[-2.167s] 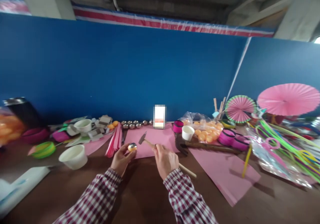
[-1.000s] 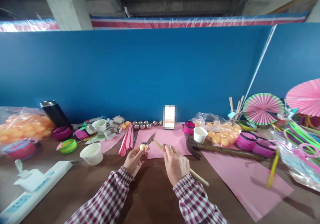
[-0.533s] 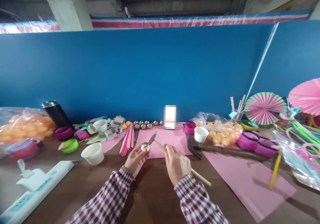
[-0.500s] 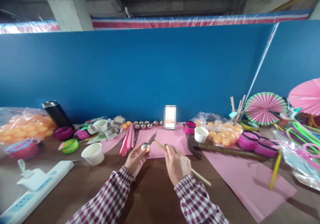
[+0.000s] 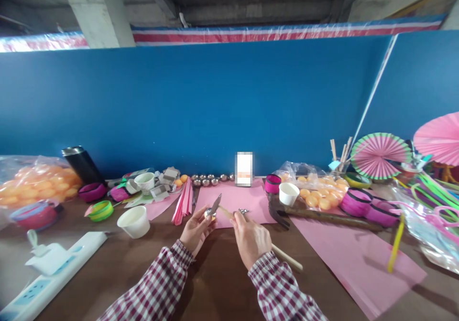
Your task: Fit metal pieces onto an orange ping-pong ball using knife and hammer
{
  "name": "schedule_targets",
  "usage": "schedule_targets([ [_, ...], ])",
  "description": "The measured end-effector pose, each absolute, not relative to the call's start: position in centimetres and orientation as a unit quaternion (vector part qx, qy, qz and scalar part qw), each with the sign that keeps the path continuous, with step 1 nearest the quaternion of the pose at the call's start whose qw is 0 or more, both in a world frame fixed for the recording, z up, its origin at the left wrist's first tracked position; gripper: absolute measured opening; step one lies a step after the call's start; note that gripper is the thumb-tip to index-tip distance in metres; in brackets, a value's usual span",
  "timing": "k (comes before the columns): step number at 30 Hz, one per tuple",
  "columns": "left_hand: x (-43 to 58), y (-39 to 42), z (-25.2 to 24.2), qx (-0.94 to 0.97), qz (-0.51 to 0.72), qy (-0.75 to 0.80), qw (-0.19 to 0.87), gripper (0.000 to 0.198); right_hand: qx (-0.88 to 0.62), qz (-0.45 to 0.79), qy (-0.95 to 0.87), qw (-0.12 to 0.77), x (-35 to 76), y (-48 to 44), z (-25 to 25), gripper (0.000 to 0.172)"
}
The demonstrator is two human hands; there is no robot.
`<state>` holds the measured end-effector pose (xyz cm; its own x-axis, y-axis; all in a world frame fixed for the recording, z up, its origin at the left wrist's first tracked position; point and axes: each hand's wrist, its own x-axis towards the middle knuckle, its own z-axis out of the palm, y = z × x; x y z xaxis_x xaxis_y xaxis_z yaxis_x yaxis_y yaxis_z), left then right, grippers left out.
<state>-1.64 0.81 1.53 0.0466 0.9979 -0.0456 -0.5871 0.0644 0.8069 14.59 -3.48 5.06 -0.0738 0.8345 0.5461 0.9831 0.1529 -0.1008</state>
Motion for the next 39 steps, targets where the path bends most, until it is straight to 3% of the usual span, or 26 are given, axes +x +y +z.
schedule_targets([
  [23, -1.6, 1.2, 1.0, 0.376, 0.616, 0.396, 0.568, 0.046, -0.627, -0.163, -0.717, 0.257, 14.4, -3.6, 4.9, 0.026],
  [34, -1.4, 0.7, 2.0, 0.319, 0.613, 0.343, 0.637, 0.038, -0.639, -0.162, -0.71, 0.248, 14.5, -3.5, 5.1, 0.024],
  [39, -1.5, 0.7, 2.0, 0.322, 0.633, 0.356, 0.608, 0.041, -0.631, -0.163, -0.708, 0.272, 14.5, -3.5, 5.0, 0.028],
])
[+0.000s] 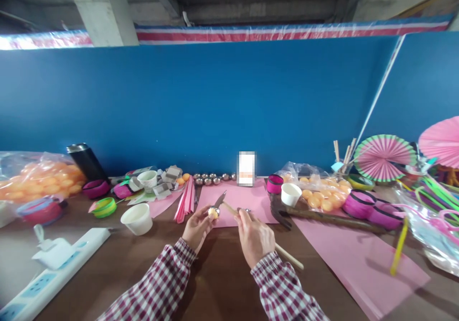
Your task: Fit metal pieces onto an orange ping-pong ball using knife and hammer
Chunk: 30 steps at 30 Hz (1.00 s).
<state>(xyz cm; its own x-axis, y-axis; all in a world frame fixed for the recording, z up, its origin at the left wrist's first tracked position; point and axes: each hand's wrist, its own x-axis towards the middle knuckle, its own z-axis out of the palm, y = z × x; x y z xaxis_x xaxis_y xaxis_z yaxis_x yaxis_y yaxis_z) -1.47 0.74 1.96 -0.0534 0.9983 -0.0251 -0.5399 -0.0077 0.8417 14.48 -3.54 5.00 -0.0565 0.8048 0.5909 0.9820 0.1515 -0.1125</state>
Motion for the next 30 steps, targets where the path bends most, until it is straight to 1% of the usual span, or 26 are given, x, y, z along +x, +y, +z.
schedule_targets([
  [5, -1.9, 1.3, 1.2, 0.362, 0.622, 0.404, 0.564, 0.044, -0.635, -0.162, -0.711, 0.254, 14.4, -3.5, 4.9, 0.026],
  [10, -2.1, 1.7, 0.6, 0.367, 0.634, 0.39, 0.558, 0.043, -0.635, -0.161, -0.703, 0.275, 14.5, -3.4, 5.0, 0.027],
  [14, -2.1, 1.7, 0.6, 0.386, 0.631, 0.374, 0.56, 0.041, -0.644, -0.155, -0.704, 0.257, 14.4, -3.5, 5.1, 0.025],
  [19, -2.1, 1.6, 0.6, 0.408, 0.634, 0.393, 0.527, 0.041, -0.641, -0.159, -0.696, 0.281, 14.3, -3.5, 4.9, 0.027],
  [25, -2.3, 1.6, 0.4, 0.407, 0.626, 0.424, 0.513, 0.044, -0.638, -0.163, -0.713, 0.24, 14.4, -3.3, 4.4, 0.024],
  [30, -2.2, 1.6, 0.8, 0.41, 0.626, 0.439, 0.497, 0.042, -0.632, -0.163, -0.71, 0.265, 14.6, -3.4, 4.8, 0.026],
])
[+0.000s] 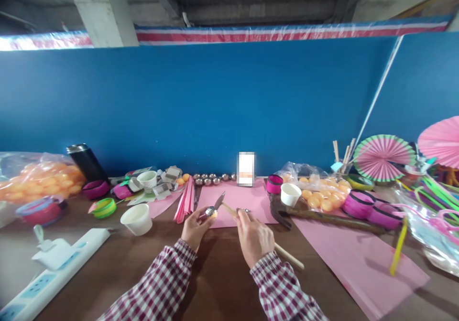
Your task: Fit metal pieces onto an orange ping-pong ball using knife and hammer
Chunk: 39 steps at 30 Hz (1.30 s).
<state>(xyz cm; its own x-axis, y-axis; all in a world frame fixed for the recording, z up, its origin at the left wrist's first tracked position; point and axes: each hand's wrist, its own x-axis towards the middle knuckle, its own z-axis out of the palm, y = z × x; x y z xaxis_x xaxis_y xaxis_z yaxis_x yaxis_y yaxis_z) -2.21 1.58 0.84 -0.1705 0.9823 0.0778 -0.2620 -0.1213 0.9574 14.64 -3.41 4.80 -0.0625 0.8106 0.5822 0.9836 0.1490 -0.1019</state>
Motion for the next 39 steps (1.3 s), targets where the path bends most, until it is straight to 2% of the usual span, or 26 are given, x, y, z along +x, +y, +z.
schedule_targets([
  [12, -1.5, 0.9, 2.2, 0.429, 0.613, 0.477, 0.461, 0.038, -0.629, -0.168, -0.707, 0.275, 14.5, -3.5, 4.6, 0.026],
  [26, -1.9, 1.4, 0.9, 0.467, 0.613, 0.476, 0.423, 0.039, -0.626, -0.161, -0.726, 0.235, 14.2, -3.6, 4.8, 0.023],
  [30, -1.9, 1.5, 0.5, 0.477, 0.616, 0.463, 0.423, 0.039, -0.63, -0.164, -0.714, 0.258, 14.2, -3.6, 4.9, 0.026],
  [35, -1.9, 1.4, 0.8, 0.463, 0.613, 0.463, 0.442, 0.039, -0.623, -0.159, -0.726, 0.243, 14.3, -3.5, 4.8, 0.024],
  [39, -2.0, 1.2, 1.5, 0.445, 0.612, 0.463, 0.461, 0.039, -0.627, -0.162, -0.71, 0.276, 14.7, -3.5, 4.9, 0.026],
])
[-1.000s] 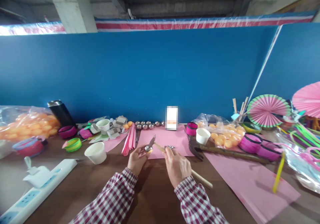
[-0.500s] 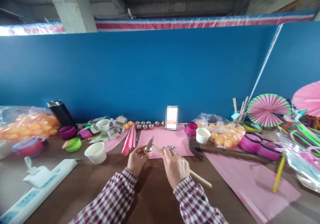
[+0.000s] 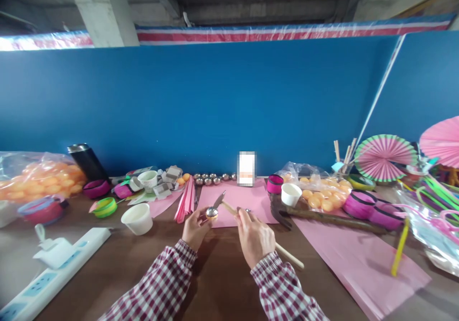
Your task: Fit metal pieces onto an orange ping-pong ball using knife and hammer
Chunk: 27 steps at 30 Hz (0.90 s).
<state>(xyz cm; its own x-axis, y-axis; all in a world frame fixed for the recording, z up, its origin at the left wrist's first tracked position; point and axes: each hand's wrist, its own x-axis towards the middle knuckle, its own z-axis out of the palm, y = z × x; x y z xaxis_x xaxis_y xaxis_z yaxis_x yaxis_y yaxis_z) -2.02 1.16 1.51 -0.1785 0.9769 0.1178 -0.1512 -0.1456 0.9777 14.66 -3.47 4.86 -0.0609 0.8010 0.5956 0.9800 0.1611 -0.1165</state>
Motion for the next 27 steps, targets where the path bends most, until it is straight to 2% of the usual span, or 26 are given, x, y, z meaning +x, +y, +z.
schedule_targets([
  [15, -2.13, 1.29, 1.2, 0.428, 0.622, 0.435, 0.491, 0.038, -0.622, -0.17, -0.71, 0.281, 14.43, -3.56, 4.8, 0.027],
  [21, -1.75, 1.18, 1.3, 0.359, 0.636, 0.367, 0.576, 0.045, -0.627, -0.167, -0.705, 0.286, 14.61, -3.43, 4.71, 0.027],
  [27, -1.56, 0.74, 1.72, 0.319, 0.633, 0.29, 0.643, 0.043, -0.624, -0.169, -0.706, 0.291, 14.77, -3.47, 4.98, 0.028],
])
